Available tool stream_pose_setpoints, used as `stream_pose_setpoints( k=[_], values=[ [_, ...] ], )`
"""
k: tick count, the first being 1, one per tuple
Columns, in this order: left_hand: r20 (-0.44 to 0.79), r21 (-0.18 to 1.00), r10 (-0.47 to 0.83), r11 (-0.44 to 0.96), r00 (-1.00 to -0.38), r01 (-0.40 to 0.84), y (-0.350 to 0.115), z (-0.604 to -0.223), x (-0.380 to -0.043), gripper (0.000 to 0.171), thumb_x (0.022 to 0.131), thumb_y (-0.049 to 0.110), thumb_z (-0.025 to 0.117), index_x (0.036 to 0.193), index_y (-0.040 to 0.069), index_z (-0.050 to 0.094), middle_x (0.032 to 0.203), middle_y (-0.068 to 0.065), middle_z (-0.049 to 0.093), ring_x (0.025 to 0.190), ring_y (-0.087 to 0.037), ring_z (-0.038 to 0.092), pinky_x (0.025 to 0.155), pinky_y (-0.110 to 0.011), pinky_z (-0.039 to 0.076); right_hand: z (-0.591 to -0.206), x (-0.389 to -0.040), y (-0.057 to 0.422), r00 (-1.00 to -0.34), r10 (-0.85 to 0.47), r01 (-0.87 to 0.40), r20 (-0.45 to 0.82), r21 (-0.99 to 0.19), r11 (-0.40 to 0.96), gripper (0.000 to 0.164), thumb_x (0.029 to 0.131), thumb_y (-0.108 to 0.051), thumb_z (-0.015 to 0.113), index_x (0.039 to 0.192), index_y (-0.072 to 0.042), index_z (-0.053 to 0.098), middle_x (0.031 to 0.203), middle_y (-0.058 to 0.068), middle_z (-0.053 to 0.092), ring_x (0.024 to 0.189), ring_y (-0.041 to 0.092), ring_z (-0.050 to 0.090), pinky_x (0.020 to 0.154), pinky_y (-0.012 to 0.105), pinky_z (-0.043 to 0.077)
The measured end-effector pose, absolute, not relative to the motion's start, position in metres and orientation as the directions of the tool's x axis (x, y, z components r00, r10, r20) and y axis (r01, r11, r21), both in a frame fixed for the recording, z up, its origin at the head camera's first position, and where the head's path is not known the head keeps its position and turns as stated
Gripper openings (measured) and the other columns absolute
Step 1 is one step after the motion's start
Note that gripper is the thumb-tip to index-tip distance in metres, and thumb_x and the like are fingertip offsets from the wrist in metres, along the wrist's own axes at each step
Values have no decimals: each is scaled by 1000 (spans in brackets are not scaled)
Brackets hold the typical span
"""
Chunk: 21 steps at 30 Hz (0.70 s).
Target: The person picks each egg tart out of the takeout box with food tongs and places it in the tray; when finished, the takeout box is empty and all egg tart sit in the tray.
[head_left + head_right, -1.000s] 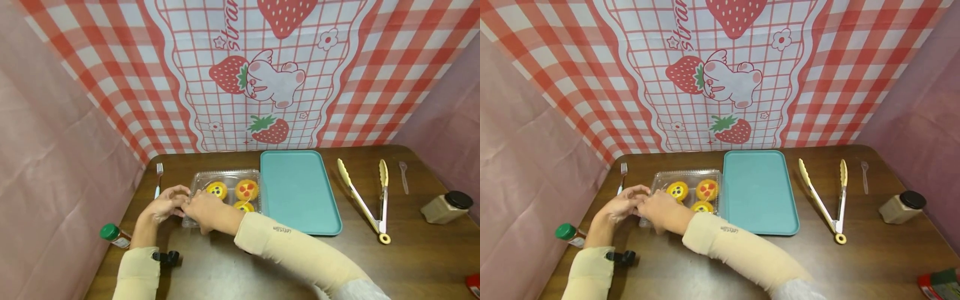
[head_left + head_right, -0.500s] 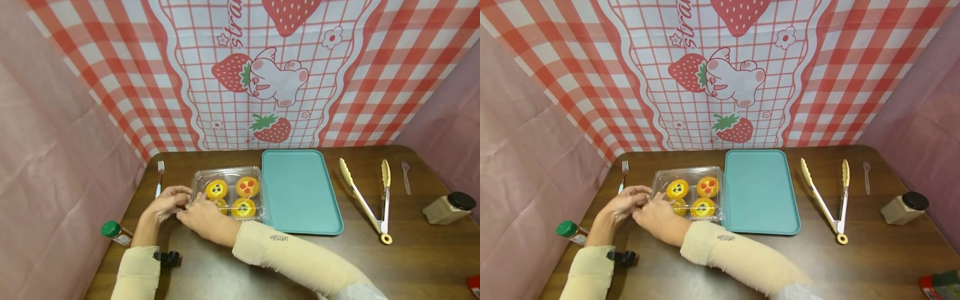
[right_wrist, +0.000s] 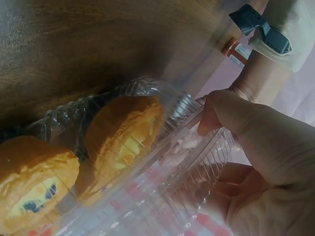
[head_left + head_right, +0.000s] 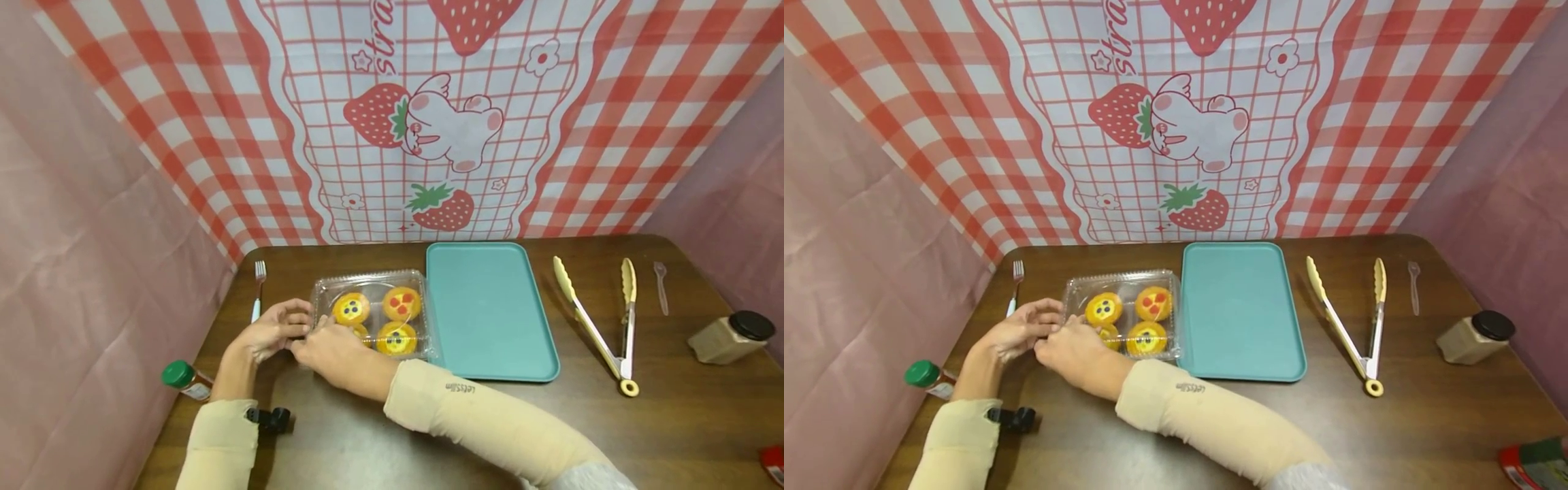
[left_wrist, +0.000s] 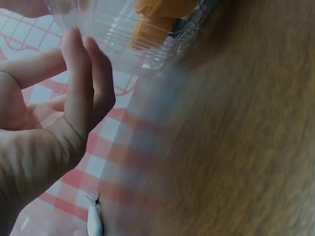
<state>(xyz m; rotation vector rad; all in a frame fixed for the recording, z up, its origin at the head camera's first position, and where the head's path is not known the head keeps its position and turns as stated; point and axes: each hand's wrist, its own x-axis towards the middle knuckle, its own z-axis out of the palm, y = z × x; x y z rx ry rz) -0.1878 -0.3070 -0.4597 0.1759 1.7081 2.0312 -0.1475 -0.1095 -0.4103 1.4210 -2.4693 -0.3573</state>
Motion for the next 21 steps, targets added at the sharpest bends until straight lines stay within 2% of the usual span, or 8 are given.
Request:
stream_pose_setpoints(
  k=[4, 9, 13, 16, 19, 21],
  values=[
    [-170, 964, 421, -116, -891, -239, -305, -461, -188, 31, 90, -15, 55, 115, 0, 45, 83, -4, 62, 71, -13, 61, 54, -28, 55, -409, -150, -108, -480, -873, -822, 81, 305, 480, 15, 97, -28, 62, 111, -23, 65, 100, -4, 71, 96, 27, 67, 83, 37, 58],
    [-188, 968, 365, -89, -912, -235, -299, -459, -186, 31, 89, -15, 52, 115, -2, 44, 79, -3, 61, 68, -12, 60, 54, -27, 55, -407, -156, -106, -478, -877, -848, 43, 240, 473, 24, 92, -27, 69, 114, -22, 62, 100, -5, 68, 85, 21, 65, 78, 32, 57],
    [-209, 969, 331, -60, -920, -241, -297, -457, -184, 30, 88, -14, 52, 115, -3, 45, 79, -3, 60, 66, -12, 60, 53, -27, 56, -406, -161, -103, -461, -886, -870, 50, 173, 463, 31, 85, -31, 76, 111, -21, 63, 92, -4, 67, 78, 15, 66, 69, 27, 57],
    [-222, 968, 324, -39, -920, -248, -297, -457, -183, 31, 87, -16, 51, 115, -5, 44, 81, -4, 62, 65, -13, 62, 53, -27, 56, -400, -166, -101, -457, -888, -887, 51, 46, 460, 39, 81, -30, 79, 114, -21, 63, 88, -4, 67, 76, 13, 65, 66, 27, 57],
    [-220, 972, 310, -9, -925, -234, -297, -457, -184, 35, 84, -18, 49, 116, -5, 45, 81, -4, 63, 65, -15, 62, 53, -28, 57, -388, -173, -98, -484, -872, -874, 71, -92, 478, 38, 79, -26, 79, 113, -22, 63, 79, -5, 64, 69, 12, 60, 61, 28, 54],
    [-218, 975, 300, 26, -929, -220, -297, -456, -185, 35, 83, -16, 50, 116, -6, 45, 81, -3, 63, 65, -14, 61, 53, -29, 57, -381, -176, -96, -489, -869, -868, 74, -143, 476, 46, 76, -23, 80, 120, -23, 63, 74, -7, 62, 65, 11, 58, 60, 29, 53]
  ],
)
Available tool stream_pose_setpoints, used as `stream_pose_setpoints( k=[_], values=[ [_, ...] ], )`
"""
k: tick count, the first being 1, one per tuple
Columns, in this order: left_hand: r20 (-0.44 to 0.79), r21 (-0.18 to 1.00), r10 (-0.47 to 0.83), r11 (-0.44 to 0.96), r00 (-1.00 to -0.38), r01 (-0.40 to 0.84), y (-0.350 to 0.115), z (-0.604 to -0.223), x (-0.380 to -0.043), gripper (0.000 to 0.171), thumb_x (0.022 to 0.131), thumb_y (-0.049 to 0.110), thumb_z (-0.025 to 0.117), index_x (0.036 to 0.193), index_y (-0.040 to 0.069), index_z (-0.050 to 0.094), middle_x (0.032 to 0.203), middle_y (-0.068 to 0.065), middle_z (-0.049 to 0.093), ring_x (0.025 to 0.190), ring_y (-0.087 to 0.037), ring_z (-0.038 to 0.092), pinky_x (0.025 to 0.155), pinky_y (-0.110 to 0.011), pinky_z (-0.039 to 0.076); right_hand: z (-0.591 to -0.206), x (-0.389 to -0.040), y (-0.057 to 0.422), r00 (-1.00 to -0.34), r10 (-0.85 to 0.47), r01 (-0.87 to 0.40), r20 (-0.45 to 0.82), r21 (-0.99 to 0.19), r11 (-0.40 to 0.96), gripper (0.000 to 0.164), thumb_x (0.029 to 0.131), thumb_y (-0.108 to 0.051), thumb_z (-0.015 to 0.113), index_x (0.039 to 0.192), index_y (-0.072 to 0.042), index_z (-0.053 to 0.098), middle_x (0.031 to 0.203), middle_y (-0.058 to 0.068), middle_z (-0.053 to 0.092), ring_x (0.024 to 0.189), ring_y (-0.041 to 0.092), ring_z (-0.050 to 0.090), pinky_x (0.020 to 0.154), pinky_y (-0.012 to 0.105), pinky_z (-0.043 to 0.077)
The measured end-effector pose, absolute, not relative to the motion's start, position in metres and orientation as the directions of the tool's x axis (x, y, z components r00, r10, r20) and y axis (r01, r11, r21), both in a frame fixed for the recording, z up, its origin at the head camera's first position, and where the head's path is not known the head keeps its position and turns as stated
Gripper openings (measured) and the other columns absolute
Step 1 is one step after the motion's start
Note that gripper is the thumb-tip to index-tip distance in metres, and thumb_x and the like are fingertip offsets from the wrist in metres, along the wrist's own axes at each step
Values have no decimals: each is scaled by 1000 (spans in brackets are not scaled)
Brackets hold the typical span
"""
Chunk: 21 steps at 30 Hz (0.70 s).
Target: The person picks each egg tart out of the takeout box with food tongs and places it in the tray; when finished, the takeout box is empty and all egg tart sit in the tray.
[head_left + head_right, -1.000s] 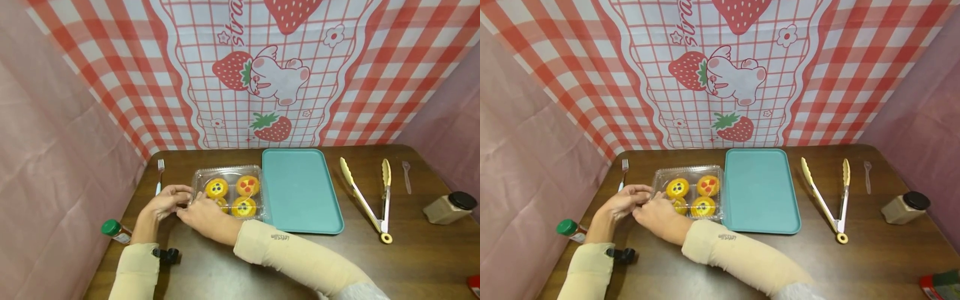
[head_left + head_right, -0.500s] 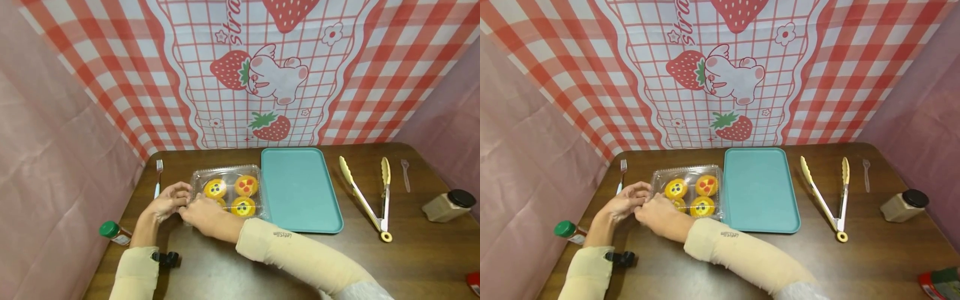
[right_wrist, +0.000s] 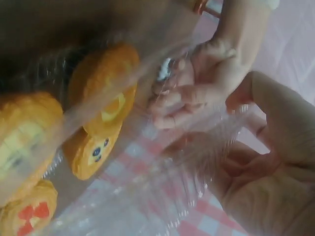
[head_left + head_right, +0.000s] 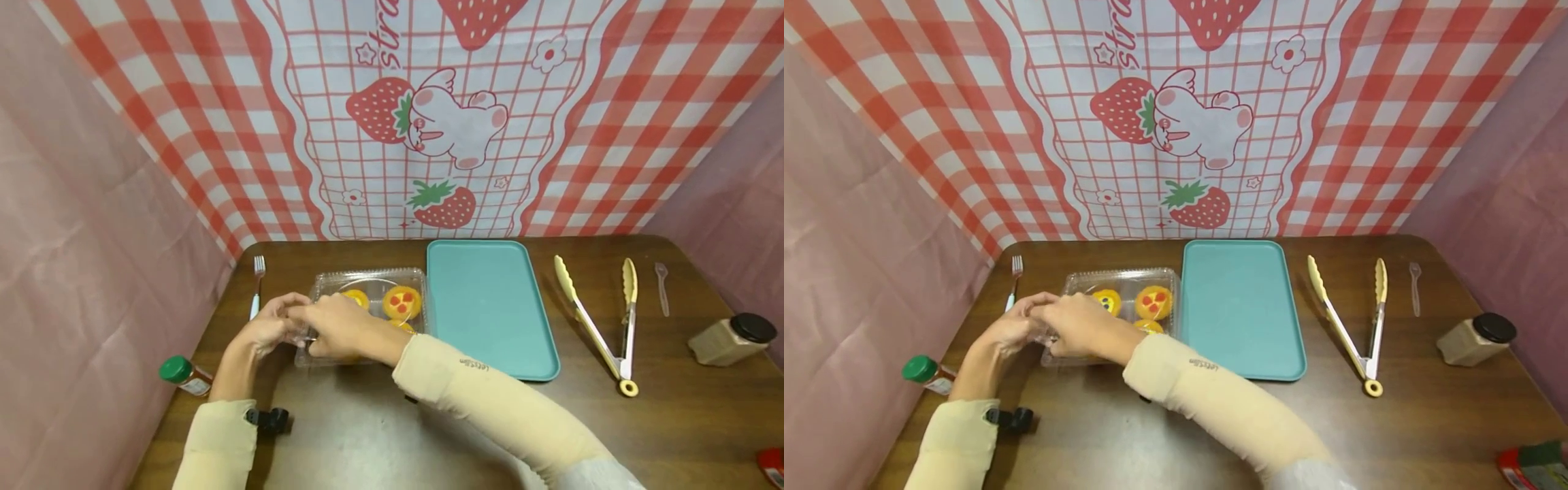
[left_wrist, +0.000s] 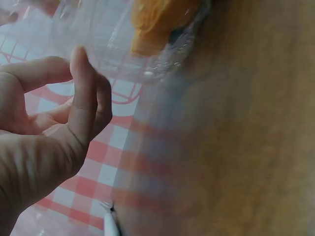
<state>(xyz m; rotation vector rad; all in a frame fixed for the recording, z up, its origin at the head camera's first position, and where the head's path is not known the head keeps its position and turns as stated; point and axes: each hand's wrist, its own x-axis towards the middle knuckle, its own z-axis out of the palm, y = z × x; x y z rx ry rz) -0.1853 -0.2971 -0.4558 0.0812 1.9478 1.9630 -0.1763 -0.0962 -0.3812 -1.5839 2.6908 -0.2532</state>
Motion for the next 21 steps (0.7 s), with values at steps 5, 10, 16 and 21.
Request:
stream_pose_setpoints(
  k=[5, 10, 16, 21],
  values=[
    [-248, 969, 291, 93, -924, -231, -295, -448, -187, 35, 83, -13, 55, 115, -7, 43, 82, -4, 59, 63, -15, 60, 54, -32, 57, -379, -175, -96, -464, -886, -881, 24, -118, 458, 59, 73, -23, 84, 128, -21, 61, 75, -7, 63, 65, 9, 58, 60, 28, 54],
    [-265, 963, 267, 115, -927, -242, -295, -446, -184, 43, 79, -18, 54, 119, -8, 42, 88, -7, 57, 70, -17, 61, 55, -32, 57, -383, -166, -97, -482, -876, -876, 33, 0, 482, 52, 74, -27, 86, 119, -22, 60, 80, -5, 64, 74, 13, 61, 61, 29, 55],
    [-250, 967, 239, 114, -938, -229, -292, -449, -181, 40, 82, -17, 53, 121, -8, 42, 90, -8, 57, 72, -14, 59, 54, -27, 54, -392, -156, -94, -469, -880, -867, 75, 151, 475, 37, 81, -26, 78, 111, -22, 58, 95, 3, 67, 90, 20, 65, 64, 31, 57],
    [-225, 972, 237, 116, -945, -202, -292, -449, -180, 37, 83, -13, 53, 118, -8, 42, 86, -6, 55, 67, -14, 57, 52, -29, 54, -395, -151, -84, -542, -835, -823, 92, 142, 550, 62, 80, -29, 79, 135, -21, 51, 112, 10, 64, 95, 21, 64, 58, 32, 57]
  ],
)
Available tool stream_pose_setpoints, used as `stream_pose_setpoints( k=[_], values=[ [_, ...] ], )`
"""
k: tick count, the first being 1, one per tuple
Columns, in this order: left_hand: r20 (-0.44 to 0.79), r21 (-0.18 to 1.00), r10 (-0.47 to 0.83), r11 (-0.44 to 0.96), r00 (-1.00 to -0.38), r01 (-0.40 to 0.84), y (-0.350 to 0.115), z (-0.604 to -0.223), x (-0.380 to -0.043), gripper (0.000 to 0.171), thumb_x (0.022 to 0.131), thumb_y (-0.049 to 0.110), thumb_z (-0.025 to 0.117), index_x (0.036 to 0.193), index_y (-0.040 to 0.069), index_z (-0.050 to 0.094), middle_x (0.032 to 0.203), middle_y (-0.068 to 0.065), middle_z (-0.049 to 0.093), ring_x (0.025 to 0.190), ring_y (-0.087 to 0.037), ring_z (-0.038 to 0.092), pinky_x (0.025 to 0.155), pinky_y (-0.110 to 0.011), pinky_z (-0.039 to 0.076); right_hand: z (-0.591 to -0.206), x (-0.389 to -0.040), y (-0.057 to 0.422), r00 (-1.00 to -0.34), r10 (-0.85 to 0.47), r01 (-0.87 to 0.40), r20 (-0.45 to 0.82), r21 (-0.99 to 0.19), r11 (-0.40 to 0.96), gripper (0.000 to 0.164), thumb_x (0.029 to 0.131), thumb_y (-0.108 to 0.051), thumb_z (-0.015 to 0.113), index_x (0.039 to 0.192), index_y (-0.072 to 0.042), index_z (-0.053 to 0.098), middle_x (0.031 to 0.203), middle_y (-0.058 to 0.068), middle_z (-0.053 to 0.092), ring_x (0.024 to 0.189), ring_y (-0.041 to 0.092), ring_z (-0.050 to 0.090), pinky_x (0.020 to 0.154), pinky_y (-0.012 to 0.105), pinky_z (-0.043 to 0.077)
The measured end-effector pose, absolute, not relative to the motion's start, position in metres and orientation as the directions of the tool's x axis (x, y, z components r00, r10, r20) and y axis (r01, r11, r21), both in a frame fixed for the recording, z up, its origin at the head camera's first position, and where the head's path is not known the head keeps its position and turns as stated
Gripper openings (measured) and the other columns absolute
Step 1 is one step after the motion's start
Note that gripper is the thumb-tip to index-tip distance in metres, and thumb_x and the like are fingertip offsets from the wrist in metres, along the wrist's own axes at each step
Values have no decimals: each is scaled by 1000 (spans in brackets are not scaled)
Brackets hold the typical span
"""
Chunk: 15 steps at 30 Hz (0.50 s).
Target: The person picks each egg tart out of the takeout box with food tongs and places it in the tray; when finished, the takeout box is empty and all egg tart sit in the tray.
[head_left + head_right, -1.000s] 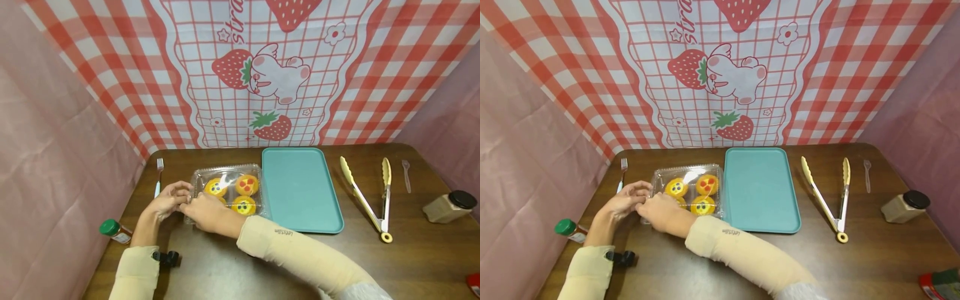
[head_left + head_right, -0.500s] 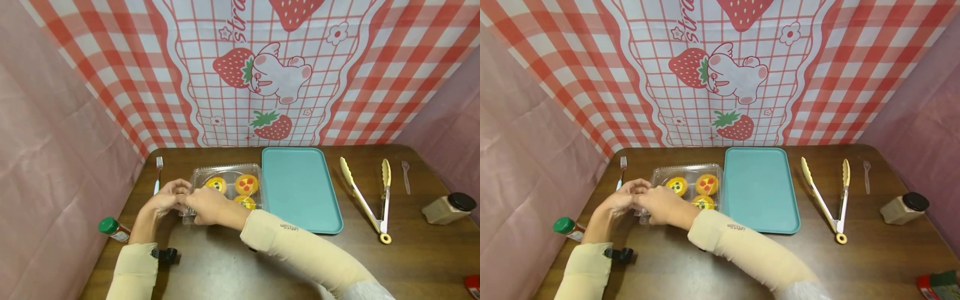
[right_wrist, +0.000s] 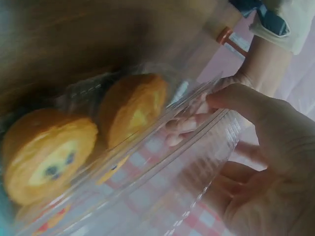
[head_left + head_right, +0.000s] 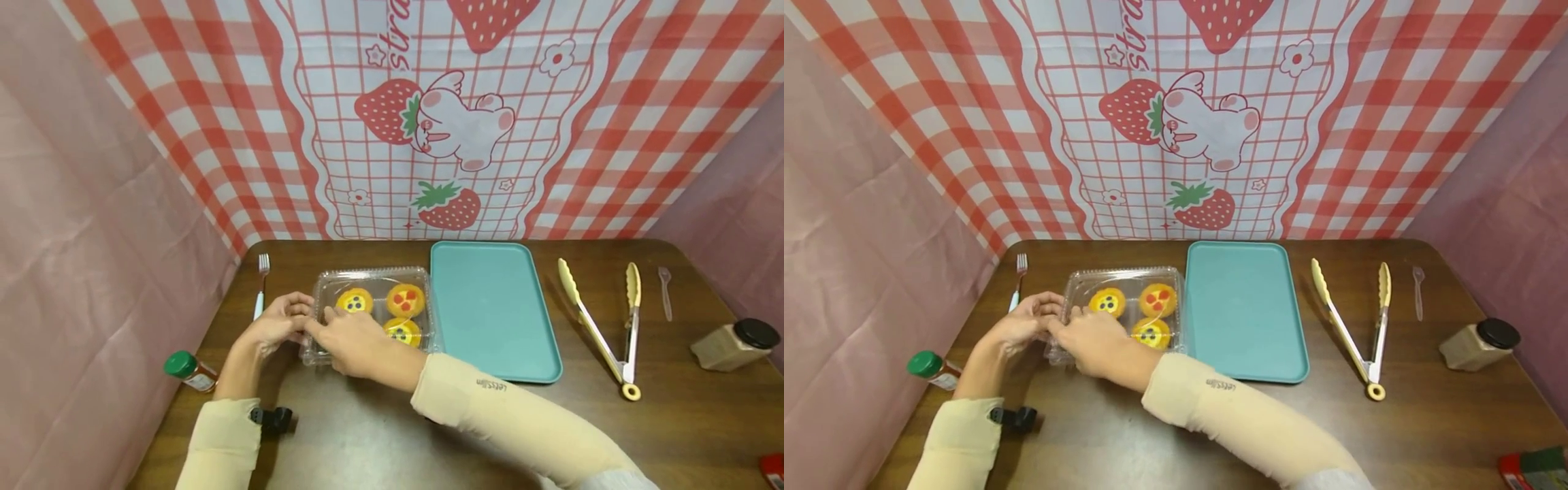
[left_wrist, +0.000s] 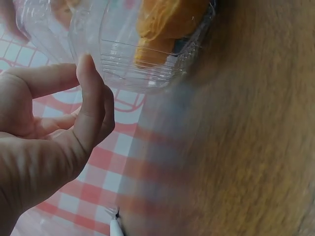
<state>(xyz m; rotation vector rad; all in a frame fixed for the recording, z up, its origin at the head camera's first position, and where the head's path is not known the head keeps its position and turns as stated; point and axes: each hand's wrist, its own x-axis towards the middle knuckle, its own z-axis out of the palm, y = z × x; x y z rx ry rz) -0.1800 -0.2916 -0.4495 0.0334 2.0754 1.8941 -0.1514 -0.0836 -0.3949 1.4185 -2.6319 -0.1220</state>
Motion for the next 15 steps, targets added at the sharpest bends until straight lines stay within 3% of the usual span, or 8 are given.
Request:
stream_pose_setpoints(
  k=[6, 10, 15],
  values=[
    [-208, 973, 229, 144, -951, -179, -294, -449, -179, 40, 82, -12, 52, 121, -12, 40, 86, -6, 54, 67, -15, 57, 51, -31, 55, -399, -143, -61, -666, -746, -725, 9, 227, 650, 70, 87, -22, 74, 150, -24, 43, 145, 16, 49, 125, 36, 54, 73, 41, 60],
    [-207, 972, 219, 153, -954, -176, -293, -447, -179, 40, 84, -11, 51, 122, -12, 40, 87, -5, 54, 66, -15, 57, 51, -32, 55, -400, -139, -48, -717, -697, -663, 8, 299, 686, 73, 89, -23, 72, 153, -31, 39, 144, 22, 48, 125, 36, 53, 67, 39, 60],
    [-198, 973, 202, 157, -959, -168, -286, -445, -178, 39, 83, -13, 50, 121, -11, 40, 88, -7, 51, 68, -14, 55, 50, -31, 54, -395, -145, -42, -694, -720, -696, -3, 255, 671, 68, 89, -19, 72, 150, -25, 45, 138, 28, 52, 116, 39, 59, 62, 37, 61]
  ],
)
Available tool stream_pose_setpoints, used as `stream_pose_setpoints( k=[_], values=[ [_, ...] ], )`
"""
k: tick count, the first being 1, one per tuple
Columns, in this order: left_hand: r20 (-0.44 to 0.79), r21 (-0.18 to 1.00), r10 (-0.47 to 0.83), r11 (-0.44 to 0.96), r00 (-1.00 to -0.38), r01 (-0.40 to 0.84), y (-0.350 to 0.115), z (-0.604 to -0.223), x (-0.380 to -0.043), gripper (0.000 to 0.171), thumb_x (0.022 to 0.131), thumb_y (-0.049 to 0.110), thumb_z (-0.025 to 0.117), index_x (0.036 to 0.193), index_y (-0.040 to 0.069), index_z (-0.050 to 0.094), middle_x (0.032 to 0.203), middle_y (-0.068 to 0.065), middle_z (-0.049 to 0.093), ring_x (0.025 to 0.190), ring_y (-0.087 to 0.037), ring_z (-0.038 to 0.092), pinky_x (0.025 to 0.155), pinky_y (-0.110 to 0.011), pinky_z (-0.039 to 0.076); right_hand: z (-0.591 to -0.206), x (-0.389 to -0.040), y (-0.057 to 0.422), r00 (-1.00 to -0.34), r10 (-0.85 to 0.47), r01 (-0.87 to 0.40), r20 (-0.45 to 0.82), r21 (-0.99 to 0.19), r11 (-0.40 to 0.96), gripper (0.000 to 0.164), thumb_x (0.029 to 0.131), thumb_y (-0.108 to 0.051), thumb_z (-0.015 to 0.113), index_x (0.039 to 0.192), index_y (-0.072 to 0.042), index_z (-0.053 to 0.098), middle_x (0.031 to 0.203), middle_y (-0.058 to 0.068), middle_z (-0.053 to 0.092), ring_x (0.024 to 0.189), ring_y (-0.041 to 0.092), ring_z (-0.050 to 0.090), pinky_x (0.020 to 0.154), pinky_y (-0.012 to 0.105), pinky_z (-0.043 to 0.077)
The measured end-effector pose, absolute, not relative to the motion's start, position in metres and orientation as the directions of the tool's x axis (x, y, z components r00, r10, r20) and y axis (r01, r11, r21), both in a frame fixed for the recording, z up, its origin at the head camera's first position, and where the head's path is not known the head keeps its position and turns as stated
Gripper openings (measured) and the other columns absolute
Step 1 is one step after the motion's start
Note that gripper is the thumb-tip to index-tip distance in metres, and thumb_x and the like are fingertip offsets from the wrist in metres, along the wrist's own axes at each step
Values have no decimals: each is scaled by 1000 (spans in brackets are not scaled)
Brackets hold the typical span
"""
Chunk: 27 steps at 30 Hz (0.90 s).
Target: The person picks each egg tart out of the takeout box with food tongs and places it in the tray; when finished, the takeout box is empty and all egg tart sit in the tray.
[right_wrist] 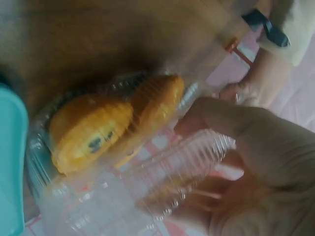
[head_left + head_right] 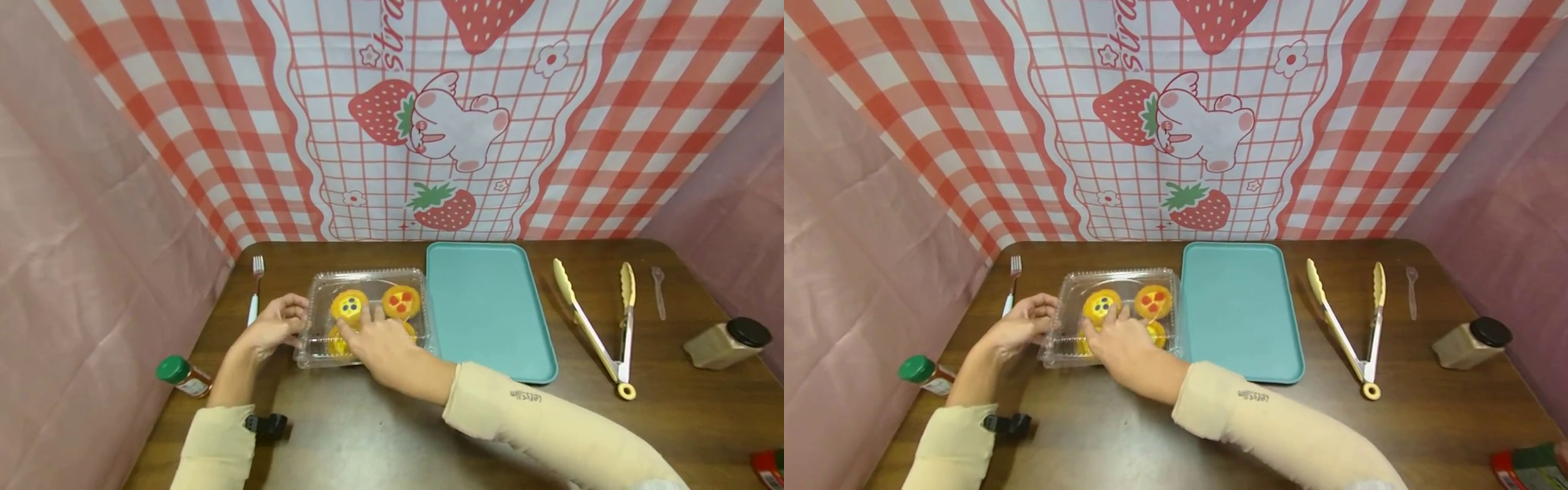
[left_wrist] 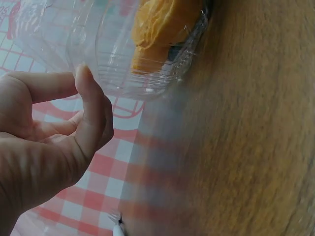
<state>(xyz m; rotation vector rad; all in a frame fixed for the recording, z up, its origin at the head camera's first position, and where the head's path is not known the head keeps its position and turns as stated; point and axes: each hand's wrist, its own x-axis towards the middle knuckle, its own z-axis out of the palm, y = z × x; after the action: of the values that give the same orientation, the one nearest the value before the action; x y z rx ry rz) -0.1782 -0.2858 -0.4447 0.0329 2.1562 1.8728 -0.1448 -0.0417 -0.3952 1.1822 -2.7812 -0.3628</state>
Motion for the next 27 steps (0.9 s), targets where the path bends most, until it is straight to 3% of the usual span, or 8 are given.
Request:
stream_pose_setpoints(
  k=[6, 7, 10, 12, 15, 18, 21, 27],
  values=[
    [-150, 973, 200, 201, -968, -109, -281, -446, -177, 39, 80, -17, 46, 118, -12, 40, 88, -9, 45, 71, -13, 50, 50, -26, 50, -377, -165, -41, -610, -785, -791, -102, 19, 612, 64, 75, -12, 83, 135, -17, 59, 104, 10, 70, 85, 26, 67, 65, 35, 60],
    [-143, 974, 203, 204, -969, -101, -280, -446, -177, 39, 80, -18, 47, 117, -12, 40, 87, -8, 44, 71, -13, 49, 50, -26, 50, -374, -169, -40, -599, -792, -796, -120, -19, 605, 66, 73, -13, 85, 134, -17, 60, 103, 7, 70, 87, 25, 67, 69, 35, 60],
    [-132, 975, 214, 202, -968, -88, -280, -448, -177, 39, 78, -20, 45, 115, -11, 39, 86, -8, 44, 71, -13, 49, 50, -27, 51, -363, -180, -38, -575, -800, -793, -169, -125, 596, 75, 70, -11, 87, 139, -15, 58, 112, 5, 70, 89, 21, 64, 77, 33, 58],
    [-136, 977, 222, 192, -965, -93, -281, -449, -177, 39, 79, -21, 47, 116, -11, 38, 86, -8, 45, 70, -14, 50, 51, -29, 54, -356, -188, -36, -566, -799, -774, -205, -202, 600, 79, 71, -8, 85, 143, -14, 54, 114, 5, 70, 75, 16, 58, 69, 28, 55],
    [-149, 979, 240, 172, -959, -109, -282, -448, -175, 40, 80, -21, 49, 117, -10, 36, 87, -9, 46, 69, -17, 52, 52, -33, 57, -348, -197, -34, -554, -792, -738, -258, -288, 610, 80, 73, -2, 80, 146, -15, 51, 108, 7, 72, 55, 11, 38, 51, 23, 41],
    [-148, 981, 248, 162, -957, -110, -282, -447, -174, 39, 82, -21, 52, 117, -11, 35, 87, -10, 48, 71, -18, 54, 52, -33, 57, -340, -204, -33, -545, -783, -704, -301, -342, 622, 82, 72, 1, 76, 147, -16, 50, 109, 8, 72, 49, 9, 25, 43, 21, 30],
    [-145, 982, 250, 159, -957, -107, -281, -446, -175, 38, 84, -19, 53, 117, -11, 35, 89, -15, 50, 74, -20, 55, 54, -33, 58, -331, -210, -33, -541, -772, -689, -335, -350, 635, 85, 71, 2, 77, 147, -18, 49, 132, 5, 63, 47, 7, 28, 43, 19, 34],
    [-151, 977, 229, 182, -962, -111, -282, -445, -177, 36, 86, -17, 53, 118, -14, 35, 98, -19, 48, 78, -22, 55, 55, -35, 58, -310, -218, -38, -535, -756, -698, -376, -308, 647, 82, 75, -3, 82, 148, -15, 48, 142, 6, 55, 57, 10, 42, 48, 22, 38]
  ],
)
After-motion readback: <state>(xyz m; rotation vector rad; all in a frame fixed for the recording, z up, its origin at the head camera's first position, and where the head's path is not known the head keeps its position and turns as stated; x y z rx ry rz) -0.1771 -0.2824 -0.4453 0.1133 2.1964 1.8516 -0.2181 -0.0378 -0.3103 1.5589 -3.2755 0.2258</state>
